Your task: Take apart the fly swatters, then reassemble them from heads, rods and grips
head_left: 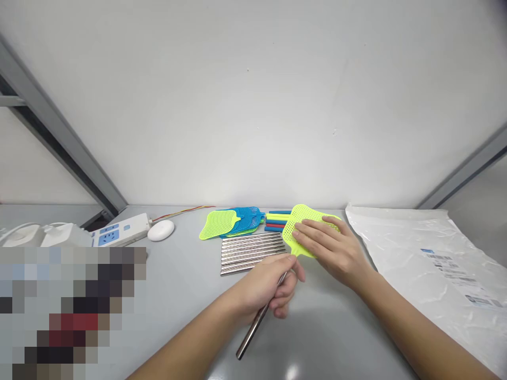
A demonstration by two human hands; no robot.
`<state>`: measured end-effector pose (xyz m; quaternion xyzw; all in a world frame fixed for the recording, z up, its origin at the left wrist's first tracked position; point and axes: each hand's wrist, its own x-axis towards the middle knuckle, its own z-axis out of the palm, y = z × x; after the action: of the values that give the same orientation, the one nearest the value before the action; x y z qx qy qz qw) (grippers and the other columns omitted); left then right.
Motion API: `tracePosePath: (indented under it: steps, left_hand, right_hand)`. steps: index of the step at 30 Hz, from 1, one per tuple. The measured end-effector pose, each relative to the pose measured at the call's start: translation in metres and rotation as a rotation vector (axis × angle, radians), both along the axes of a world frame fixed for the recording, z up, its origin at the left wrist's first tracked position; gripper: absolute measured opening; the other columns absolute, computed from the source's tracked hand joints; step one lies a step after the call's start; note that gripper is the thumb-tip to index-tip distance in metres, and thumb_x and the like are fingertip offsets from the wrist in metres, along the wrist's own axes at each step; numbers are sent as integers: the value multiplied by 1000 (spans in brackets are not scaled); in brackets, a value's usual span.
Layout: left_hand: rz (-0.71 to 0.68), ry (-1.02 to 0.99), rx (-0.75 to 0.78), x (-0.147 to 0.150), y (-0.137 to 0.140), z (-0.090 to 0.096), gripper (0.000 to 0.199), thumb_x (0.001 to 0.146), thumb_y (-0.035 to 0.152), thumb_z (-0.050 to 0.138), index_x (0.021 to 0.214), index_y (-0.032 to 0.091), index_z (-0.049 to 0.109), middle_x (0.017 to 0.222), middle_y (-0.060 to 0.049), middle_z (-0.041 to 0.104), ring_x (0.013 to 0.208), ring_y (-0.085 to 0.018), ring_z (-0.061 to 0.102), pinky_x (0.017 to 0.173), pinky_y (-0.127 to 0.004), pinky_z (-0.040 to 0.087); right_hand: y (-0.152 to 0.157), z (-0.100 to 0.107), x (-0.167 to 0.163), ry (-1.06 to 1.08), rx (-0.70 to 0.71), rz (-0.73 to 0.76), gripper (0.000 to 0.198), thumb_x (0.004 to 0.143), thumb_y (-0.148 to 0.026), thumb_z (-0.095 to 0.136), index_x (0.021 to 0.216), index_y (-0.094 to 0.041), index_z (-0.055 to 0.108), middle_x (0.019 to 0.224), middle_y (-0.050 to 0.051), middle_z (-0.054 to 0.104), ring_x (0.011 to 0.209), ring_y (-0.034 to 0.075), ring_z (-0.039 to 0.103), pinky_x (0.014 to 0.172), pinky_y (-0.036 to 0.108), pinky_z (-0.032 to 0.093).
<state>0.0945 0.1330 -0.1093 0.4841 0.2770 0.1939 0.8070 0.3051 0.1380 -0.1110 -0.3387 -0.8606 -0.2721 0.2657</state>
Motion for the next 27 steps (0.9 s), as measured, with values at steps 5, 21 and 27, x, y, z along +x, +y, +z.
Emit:
tracePosePath:
  steps: [5, 21, 27]
  left_hand:
    - [34, -34, -144, 5, 0, -13, 27, 88, 45, 44, 77, 21, 47, 50, 9, 26, 38, -5, 19, 36, -15, 19]
    - [-49, -198, -351, 6, -9, -4, 29, 90, 44, 44, 73, 21, 41, 48, 9, 23, 38, -6, 14, 32, -13, 15]
    - [16, -198, -306, 6, -14, 2, 29, 90, 47, 44, 77, 21, 47, 51, 8, 26, 36, -5, 14, 30, -14, 15]
  right_hand:
    - [13, -9, 10, -65, -40, -34, 37, 94, -9, 45, 127, -23, 53, 128, 4, 60, 123, 18, 50, 102, 40, 34]
    - [27, -3, 49, 41, 73, -120, 44, 92, -6, 39, 131, -25, 51, 125, 4, 62, 121, 18, 52, 95, 37, 38]
    - [32, 0, 86, 279, 207, -292, 54, 85, 0, 38, 128, -29, 54, 123, 3, 64, 117, 21, 56, 89, 38, 41]
